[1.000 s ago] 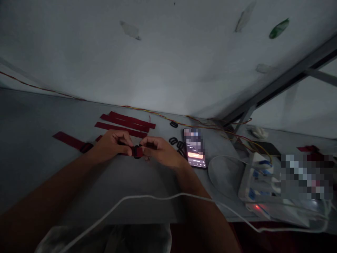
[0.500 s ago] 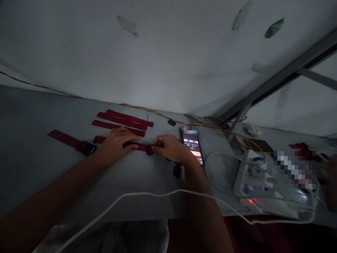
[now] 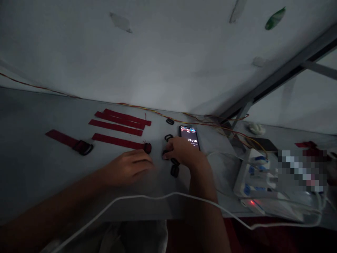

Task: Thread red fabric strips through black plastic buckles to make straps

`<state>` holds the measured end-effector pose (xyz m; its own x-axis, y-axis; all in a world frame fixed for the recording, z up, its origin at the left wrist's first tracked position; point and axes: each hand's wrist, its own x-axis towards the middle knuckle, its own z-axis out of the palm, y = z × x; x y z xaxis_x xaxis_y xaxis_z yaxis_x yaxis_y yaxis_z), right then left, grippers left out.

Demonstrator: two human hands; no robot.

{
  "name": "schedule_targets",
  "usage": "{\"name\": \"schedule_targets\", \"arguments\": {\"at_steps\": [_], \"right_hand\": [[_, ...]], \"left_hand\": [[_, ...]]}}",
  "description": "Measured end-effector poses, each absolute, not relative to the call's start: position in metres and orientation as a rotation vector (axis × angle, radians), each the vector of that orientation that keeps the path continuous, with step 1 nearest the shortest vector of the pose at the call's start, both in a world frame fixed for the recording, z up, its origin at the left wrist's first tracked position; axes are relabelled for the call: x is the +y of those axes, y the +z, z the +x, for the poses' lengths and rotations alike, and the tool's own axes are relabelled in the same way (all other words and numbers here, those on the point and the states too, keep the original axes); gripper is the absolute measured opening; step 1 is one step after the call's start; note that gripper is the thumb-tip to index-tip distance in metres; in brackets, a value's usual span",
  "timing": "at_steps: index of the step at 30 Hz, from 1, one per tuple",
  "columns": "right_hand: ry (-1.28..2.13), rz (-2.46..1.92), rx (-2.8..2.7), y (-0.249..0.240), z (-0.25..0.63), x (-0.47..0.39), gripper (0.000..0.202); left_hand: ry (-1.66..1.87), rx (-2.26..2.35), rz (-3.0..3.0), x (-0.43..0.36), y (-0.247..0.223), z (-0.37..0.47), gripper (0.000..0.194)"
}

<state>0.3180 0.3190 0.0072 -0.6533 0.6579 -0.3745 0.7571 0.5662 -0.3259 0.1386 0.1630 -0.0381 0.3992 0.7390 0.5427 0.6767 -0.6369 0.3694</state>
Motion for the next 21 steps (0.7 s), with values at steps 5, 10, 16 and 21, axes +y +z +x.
{"name": "schedule_targets", "arguments": {"at_steps": [5, 10, 16, 21], "right_hand": [[-0.941, 1.079, 2.677, 0.012, 0.309, 0.311, 0.016], [-1.584, 0.926, 2.785, 0.013, 0.293, 0.293, 0.012], [-1.946, 0.844, 2.987, -0.005, 0.261, 0.271, 0.041], [-0.852, 0.535, 3.427, -0.034, 0.228, 0.249, 0.027]], "left_hand": [[1.285, 1.464, 2.286, 0.167, -0.037, 0.127, 0.014], [1.341, 1.549, 1.71, 0.169, -0.029, 0.122, 0.04], [1.654, 1.795, 1.265, 0.174, -0.02, 0.095, 0.017], [1.845, 1.953, 1.285, 0.174, -0.017, 0.074, 0.019]]}}
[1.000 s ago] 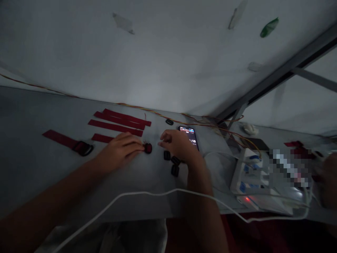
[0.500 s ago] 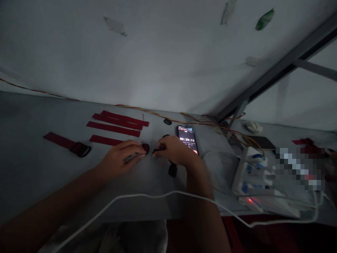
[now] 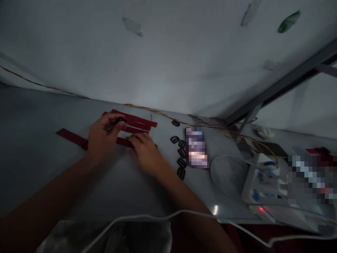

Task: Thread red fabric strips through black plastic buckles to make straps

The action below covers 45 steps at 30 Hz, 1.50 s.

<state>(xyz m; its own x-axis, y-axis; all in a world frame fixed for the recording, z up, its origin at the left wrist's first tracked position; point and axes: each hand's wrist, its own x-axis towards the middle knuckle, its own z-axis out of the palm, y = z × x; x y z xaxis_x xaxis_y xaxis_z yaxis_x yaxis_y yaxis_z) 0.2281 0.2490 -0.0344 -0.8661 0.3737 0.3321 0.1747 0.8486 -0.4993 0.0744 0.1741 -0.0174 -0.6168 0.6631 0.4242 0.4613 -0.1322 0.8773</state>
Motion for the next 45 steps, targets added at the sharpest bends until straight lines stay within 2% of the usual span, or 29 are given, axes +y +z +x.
{"name": "schedule_targets", "arguments": {"at_steps": [4, 7, 13, 17, 19, 23, 34, 45], "right_hand": [[0.281, -0.362, -2.837, -0.045, 0.212, 0.229, 0.03], [0.356, -0.424, -2.853, -0.044, 0.21, 0.226, 0.026], [0.959, -0.379, -2.582, -0.031, 0.228, 0.25, 0.01], [1.534, -0.523, -2.196, -0.025, 0.24, 0.265, 0.019], [1.682, -0.578, -2.055, -0.024, 0.242, 0.268, 0.023], [1.676, -0.6, -1.942, -0.023, 0.239, 0.268, 0.031], [1.744, -0.566, -1.819, -0.015, 0.243, 0.267, 0.03], [1.729, -0.523, -1.911, -0.012, 0.251, 0.277, 0.031]], "left_hand": [[1.769, 1.986, 1.411, 0.173, -0.016, 0.075, 0.011], [1.775, 1.906, 1.418, 0.174, -0.015, 0.077, 0.013], [1.922, 1.45, 0.898, 0.176, -0.009, 0.066, 0.029], [1.966, 1.191, 0.653, 0.175, -0.001, 0.054, 0.03], [1.893, 1.123, 0.604, 0.173, 0.001, 0.051, 0.029], [1.701, 1.076, 0.565, 0.172, -0.002, 0.054, 0.025], [1.409, 1.065, 0.614, 0.169, -0.007, 0.058, 0.021], [1.317, 1.028, 0.626, 0.168, -0.007, 0.058, 0.023]]}}
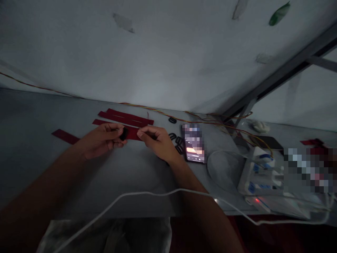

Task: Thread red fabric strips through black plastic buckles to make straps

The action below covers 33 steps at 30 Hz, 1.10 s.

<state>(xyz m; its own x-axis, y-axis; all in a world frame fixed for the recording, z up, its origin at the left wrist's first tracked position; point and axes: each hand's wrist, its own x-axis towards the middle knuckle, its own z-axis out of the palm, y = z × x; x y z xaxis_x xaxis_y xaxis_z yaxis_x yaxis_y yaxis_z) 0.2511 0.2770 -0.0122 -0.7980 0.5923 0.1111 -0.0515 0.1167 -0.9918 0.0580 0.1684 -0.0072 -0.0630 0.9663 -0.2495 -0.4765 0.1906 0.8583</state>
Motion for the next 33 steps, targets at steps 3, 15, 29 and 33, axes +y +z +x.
{"name": "schedule_targets", "arguments": {"at_steps": [3, 15, 29, 33], "right_hand": [[1.697, -0.482, -1.976, -0.011, 0.252, 0.277, 0.028], [1.424, -0.484, -2.129, -0.001, 0.256, 0.278, 0.028], [1.434, -0.539, -2.121, -0.003, 0.256, 0.275, 0.022], [1.432, -0.527, -2.112, -0.001, 0.257, 0.273, 0.022]], "left_hand": [[1.28, 1.044, 0.599, 0.168, -0.007, 0.061, 0.025], [1.384, 0.999, 0.641, 0.168, -0.01, 0.062, 0.022], [1.332, 0.992, 0.621, 0.165, -0.01, 0.064, 0.022], [1.293, 0.976, 0.665, 0.166, -0.013, 0.063, 0.02]]}}
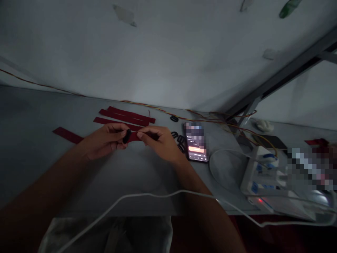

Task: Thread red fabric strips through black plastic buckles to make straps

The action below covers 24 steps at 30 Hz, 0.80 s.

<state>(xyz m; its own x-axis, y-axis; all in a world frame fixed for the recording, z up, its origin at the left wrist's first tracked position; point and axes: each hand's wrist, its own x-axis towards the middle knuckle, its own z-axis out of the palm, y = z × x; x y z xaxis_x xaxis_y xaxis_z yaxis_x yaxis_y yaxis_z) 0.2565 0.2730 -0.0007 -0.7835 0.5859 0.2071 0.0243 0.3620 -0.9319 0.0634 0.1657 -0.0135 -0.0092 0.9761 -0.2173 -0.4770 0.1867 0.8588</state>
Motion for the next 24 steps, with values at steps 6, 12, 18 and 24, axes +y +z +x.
{"name": "schedule_targets", "arguments": {"at_steps": [6, 12, 18, 24], "right_hand": [[1.432, -0.536, -2.069, -0.001, 0.254, 0.271, 0.024], [1.681, -0.602, -1.973, -0.002, 0.252, 0.268, 0.031], [1.753, -0.615, -1.92, -0.007, 0.247, 0.262, 0.029], [1.511, -0.47, -1.905, -0.012, 0.243, 0.258, 0.024]], "left_hand": [[1.295, 0.991, 0.694, 0.166, -0.01, 0.065, 0.02], [1.325, 1.008, 0.751, 0.165, -0.008, 0.067, 0.02], [1.337, 1.002, 0.735, 0.167, -0.012, 0.065, 0.024], [1.371, 1.042, 0.745, 0.17, -0.016, 0.066, 0.023]]}}
